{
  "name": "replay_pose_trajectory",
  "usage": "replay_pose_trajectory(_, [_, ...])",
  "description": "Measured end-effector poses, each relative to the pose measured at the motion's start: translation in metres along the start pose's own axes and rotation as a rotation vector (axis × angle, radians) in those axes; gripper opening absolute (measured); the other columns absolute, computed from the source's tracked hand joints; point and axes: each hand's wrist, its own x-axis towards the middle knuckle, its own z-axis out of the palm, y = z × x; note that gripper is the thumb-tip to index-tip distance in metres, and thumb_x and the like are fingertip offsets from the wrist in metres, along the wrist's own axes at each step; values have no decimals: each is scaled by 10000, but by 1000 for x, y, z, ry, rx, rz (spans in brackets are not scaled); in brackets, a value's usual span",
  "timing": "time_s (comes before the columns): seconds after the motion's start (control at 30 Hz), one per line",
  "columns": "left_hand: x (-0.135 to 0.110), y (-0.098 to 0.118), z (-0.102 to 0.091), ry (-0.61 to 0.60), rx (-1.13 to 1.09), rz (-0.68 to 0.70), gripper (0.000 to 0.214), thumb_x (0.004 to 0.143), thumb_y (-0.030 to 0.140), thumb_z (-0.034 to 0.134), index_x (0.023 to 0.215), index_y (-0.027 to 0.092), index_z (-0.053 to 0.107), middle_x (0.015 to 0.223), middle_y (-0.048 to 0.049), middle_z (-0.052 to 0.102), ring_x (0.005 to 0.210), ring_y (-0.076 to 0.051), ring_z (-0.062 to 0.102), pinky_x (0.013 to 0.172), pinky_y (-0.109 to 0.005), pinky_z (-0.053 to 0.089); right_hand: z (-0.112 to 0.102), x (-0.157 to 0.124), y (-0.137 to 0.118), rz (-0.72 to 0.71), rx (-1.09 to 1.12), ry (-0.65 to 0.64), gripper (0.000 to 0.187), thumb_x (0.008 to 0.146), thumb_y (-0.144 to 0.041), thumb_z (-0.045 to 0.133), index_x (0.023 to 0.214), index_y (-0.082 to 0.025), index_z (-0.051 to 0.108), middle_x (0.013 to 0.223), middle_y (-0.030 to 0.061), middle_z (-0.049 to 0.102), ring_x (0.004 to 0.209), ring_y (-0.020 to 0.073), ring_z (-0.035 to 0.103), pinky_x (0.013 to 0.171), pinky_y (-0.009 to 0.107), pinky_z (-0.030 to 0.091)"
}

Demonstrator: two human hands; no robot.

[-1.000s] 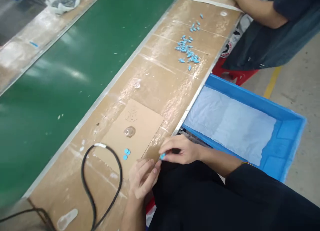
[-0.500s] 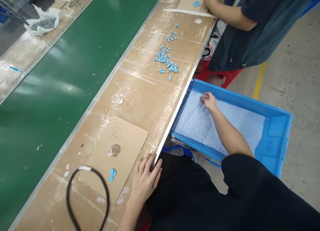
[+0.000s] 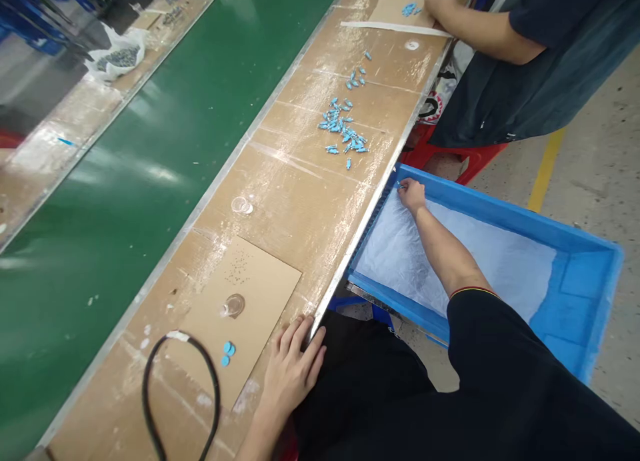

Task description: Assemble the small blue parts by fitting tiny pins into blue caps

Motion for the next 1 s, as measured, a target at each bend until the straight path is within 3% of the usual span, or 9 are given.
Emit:
replay_pose_trajectory(0.13, [0,1,1,3,-22,-4,212,1033,276,591,1172,216,740,1247,-134,761,1200,-271,658,1053,-410,435,3,-1,4,-42,-89,-17,399,879,-188,537,1208,-123,754,1188,208,778,1145,370,688,1083,503,508])
replay_pose_trajectory(0.3, [0,0,2,-4,-30,-2,215,1034,273,590,1183,214,732,1253,-137,758,1214,-274,654,1069,-423,426,6,-1,3,-155,-166,-51,399,913,-179,516,1227,-126,756,1326,200,717,1205,346,664,1074,460,527])
replay_pose_trajectory(0.6, [-5,1,4,6,-40,-19,212,1017,264,617,1188,213,732,1252,-136,761,1198,-282,661,1066,-433,423,3,5,1,-265,-295,-79,364,937,-166,492,1209,-122,730,1243,201,714,1059,306,666,917,405,547])
replay_pose_trajectory(0.83, [-3,0,5,31,-46,-13,199,1019,253,606,1173,215,727,1231,-129,771,1185,-281,670,1045,-432,435,6,13,-5,-328,-355,-107,324,937,-152,452,1048,-113,754,1188,198,733,973,274,648,834,351,519])
replay_pose_trajectory(1.0, [-3,0,4,30,-43,-10,186,1017,247,612,1157,204,726,1225,-130,774,1181,-283,677,1028,-431,447,4,11,-5,-346,-393,-111,346,939,-152,453,1118,-114,747,1220,189,716,958,262,652,801,335,494])
